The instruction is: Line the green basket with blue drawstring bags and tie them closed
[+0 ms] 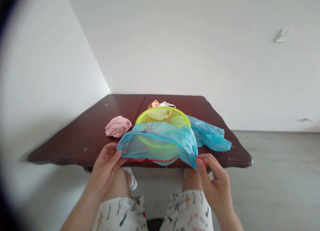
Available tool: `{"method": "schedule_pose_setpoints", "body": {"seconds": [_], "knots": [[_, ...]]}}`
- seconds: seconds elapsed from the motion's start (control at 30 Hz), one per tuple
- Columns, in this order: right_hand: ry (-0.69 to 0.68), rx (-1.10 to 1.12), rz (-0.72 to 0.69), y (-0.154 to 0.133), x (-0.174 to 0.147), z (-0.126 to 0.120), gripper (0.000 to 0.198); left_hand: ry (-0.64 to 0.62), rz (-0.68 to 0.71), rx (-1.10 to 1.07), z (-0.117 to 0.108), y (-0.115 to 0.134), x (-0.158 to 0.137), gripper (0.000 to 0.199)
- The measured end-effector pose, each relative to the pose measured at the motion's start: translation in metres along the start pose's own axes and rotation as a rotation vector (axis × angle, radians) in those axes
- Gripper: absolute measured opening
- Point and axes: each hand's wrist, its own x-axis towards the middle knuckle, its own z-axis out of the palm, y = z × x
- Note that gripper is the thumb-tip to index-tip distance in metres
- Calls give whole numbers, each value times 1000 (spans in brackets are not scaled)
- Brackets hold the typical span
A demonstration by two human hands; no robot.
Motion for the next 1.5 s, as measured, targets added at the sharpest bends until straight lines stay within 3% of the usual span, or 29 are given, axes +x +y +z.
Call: {"method": "schedule_pose_setpoints", "body": {"seconds": [0.13,0.23,0.3,0.5,0.67,0.8,0.9,1.03,1.13,1.27,1.37,1.4,1.5], "knots": [[127,81,66,-8,-12,-10,28,-197,-177,67,7,1,-4,63],[218,289,99,-15,-13,-9,33,-384,-226,95,1,1,-7,67],[211,423,118,-20,-13,-5,30,-448,-247,107,-3,-2,-10,68],[71,507,133,-26,-21,2,28,-433,-298,130,14,-25,-21,62],[10,596,158,-32,-28,2,26,-295,-277,-24,31,-39,-26,59],[-16,689,148,-41,-28,-2,21,-311,-294,-171,17,-33,-28,50],[-2,734,156,-48,-25,-9,28,-381,-298,-61,-9,-22,-28,51],[49,741,122,-58,-12,-17,39,-465,-184,155,-43,1,-23,61],[28,761,120,-62,2,-15,43,-403,-50,3,-47,27,-18,67],[-3,687,99,-67,19,-3,55,-275,109,-329,-20,63,-17,45],[7,628,69,-76,31,9,58,-274,271,-404,12,84,-16,18],[16,626,71,-80,35,13,58,-282,328,-397,24,90,-16,22],[34,698,101,-93,41,25,60,-331,436,-391,57,102,-15,58]]}}
